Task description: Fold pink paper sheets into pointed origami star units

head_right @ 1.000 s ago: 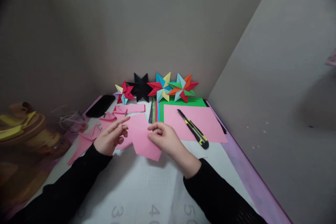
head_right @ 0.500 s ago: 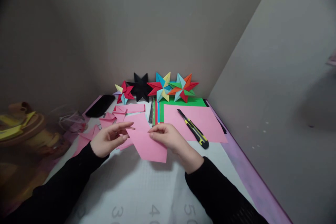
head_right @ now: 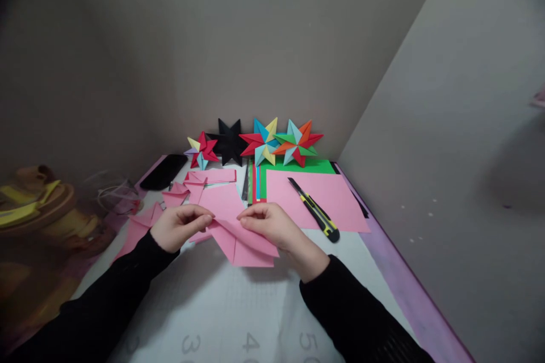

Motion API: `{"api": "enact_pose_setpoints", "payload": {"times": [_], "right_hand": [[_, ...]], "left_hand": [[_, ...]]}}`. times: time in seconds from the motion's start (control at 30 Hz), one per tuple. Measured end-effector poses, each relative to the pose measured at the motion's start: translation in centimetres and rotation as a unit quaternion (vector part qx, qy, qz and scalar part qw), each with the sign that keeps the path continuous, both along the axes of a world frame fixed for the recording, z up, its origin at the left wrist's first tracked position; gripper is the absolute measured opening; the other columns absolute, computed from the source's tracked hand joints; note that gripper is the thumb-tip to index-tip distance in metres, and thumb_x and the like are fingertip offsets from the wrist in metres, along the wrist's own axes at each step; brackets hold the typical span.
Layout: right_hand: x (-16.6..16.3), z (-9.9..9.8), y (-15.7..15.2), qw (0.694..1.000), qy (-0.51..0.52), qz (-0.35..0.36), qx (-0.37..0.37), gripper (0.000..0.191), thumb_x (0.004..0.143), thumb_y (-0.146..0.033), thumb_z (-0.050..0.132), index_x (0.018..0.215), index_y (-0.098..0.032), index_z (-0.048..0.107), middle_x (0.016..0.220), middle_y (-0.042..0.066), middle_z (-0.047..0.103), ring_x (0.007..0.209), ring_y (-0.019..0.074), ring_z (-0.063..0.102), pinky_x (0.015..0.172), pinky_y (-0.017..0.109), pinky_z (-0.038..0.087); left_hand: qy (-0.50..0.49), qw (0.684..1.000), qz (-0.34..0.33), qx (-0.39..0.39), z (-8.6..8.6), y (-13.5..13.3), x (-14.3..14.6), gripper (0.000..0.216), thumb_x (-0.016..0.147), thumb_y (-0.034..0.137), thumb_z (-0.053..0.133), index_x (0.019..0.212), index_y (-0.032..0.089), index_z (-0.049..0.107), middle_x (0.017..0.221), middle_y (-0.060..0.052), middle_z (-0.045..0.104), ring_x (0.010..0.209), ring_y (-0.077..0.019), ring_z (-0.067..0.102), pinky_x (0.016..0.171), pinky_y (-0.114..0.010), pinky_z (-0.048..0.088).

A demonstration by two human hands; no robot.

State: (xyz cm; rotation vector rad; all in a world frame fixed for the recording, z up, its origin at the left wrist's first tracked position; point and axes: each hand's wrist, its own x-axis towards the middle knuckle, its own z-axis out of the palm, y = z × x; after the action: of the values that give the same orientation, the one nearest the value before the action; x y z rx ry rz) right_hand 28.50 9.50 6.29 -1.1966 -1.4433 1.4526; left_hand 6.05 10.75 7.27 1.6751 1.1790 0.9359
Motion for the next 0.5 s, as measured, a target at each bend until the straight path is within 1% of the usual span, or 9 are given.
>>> {"api": "enact_pose_setpoints", "payload": {"times": [0.07,0.13,0.2,0.23,0.27,0.3,0.37,0.43,0.5], "right_hand": [[0.02,0.0,0.22,0.998,0.04,-0.044,-0.002,0.038,0.069,-0.051,0.065,0.082,-0.016,0.069,0.081,0.005,0.066,0.071,0.0151,0.057,0.062,0.025,0.041],[0.04,0.09,0.46,0.99,0.103,-0.096,-0.03,0.052,0.074,-0.065,0.049,0.082,-0.017,0.066,0.076,0.005,0.065,0.064,0.0143,0.055,0.056,0.025,0.04],[0.06,0.19,0.58,0.982,0.148,-0.102,-0.052,0.064,0.076,-0.074,0.034,0.086,-0.018,0.064,0.073,0.006,0.064,0.059,0.0142,0.055,0.05,0.025,0.039],[0.07,0.21,0.59,0.983,0.152,-0.087,-0.052,0.065,0.075,-0.075,0.033,0.088,-0.019,0.063,0.073,0.006,0.063,0.058,0.0145,0.055,0.05,0.025,0.039],[0.07,0.19,0.58,0.986,0.147,-0.067,-0.044,0.061,0.074,-0.073,0.039,0.091,-0.019,0.063,0.074,0.006,0.064,0.06,0.0149,0.056,0.051,0.025,0.04],[0.07,0.12,0.54,0.989,0.137,-0.052,-0.031,0.056,0.072,-0.069,0.05,0.093,-0.019,0.063,0.076,0.006,0.064,0.062,0.0154,0.057,0.053,0.025,0.041],[0.09,-0.11,0.48,0.992,0.114,-0.051,-0.012,0.045,0.066,-0.053,0.068,0.09,-0.017,0.065,0.077,0.005,0.065,0.065,0.0159,0.058,0.058,0.027,0.043],[0.16,-0.33,0.47,0.992,0.098,-0.073,-0.004,0.037,0.063,-0.043,0.073,0.087,-0.015,0.067,0.079,0.006,0.067,0.067,0.0168,0.058,0.061,0.028,0.043],[0.28,-0.37,0.49,0.991,0.086,-0.097,0.014,0.033,0.066,-0.04,0.07,0.088,-0.016,0.069,0.083,0.007,0.068,0.072,0.0187,0.059,0.064,0.03,0.044]], "left_hand": [[-0.025,0.999,0.021,-0.01,-0.16,0.13,-0.07,0.023,0.071,0.037,0.064,0.068,0.014,0.066,0.055,-0.001,0.063,0.051,-0.012,0.058,0.05,-0.021,0.046],[-0.046,0.997,0.067,-0.002,-0.27,0.34,-0.24,0.023,0.072,0.037,0.063,0.066,0.014,0.064,0.052,0.001,0.059,0.048,-0.0105,0.056,0.049,-0.02,0.045],[-0.053,0.992,0.118,0.01,-0.28,0.52,-0.4,0.023,0.073,0.037,0.062,0.068,0.015,0.062,0.05,0.003,0.056,0.047,-0.0093,0.054,0.048,-0.019,0.044],[-0.052,0.989,0.139,0.015,-0.26,0.58,-0.44,0.022,0.073,0.037,0.062,0.069,0.015,0.062,0.049,0.003,0.056,0.046,-0.009,0.053,0.047,-0.018,0.043],[-0.051,0.986,0.156,0.02,-0.22,0.59,-0.43,0.022,0.073,0.036,0.062,0.07,0.014,0.062,0.049,0.003,0.055,0.046,-0.0089,0.053,0.047,-0.018,0.043],[-0.048,0.985,0.164,0.021,-0.19,0.57,-0.39,0.022,0.072,0.036,0.062,0.071,0.014,0.062,0.049,0.003,0.056,0.046,-0.0091,0.053,0.046,-0.018,0.042],[-0.047,0.985,0.166,0.017,-0.09,0.44,-0.21,0.024,0.072,0.037,0.062,0.079,0.014,0.063,0.051,0.002,0.058,0.047,-0.0099,0.055,0.043,-0.018,0.04],[-0.049,0.988,0.148,0.014,0.03,0.24,-0.06,0.028,0.072,0.037,0.062,0.086,0.013,0.065,0.053,0.001,0.06,0.048,-0.0108,0.055,0.04,-0.018,0.038],[-0.048,0.992,0.114,0.027,0.21,0.04,-0.05,0.026,0.07,0.037,0.063,0.082,0.014,0.067,0.054,0.001,0.061,0.048,-0.0105,0.055,0.042,-0.018,0.04]]}}
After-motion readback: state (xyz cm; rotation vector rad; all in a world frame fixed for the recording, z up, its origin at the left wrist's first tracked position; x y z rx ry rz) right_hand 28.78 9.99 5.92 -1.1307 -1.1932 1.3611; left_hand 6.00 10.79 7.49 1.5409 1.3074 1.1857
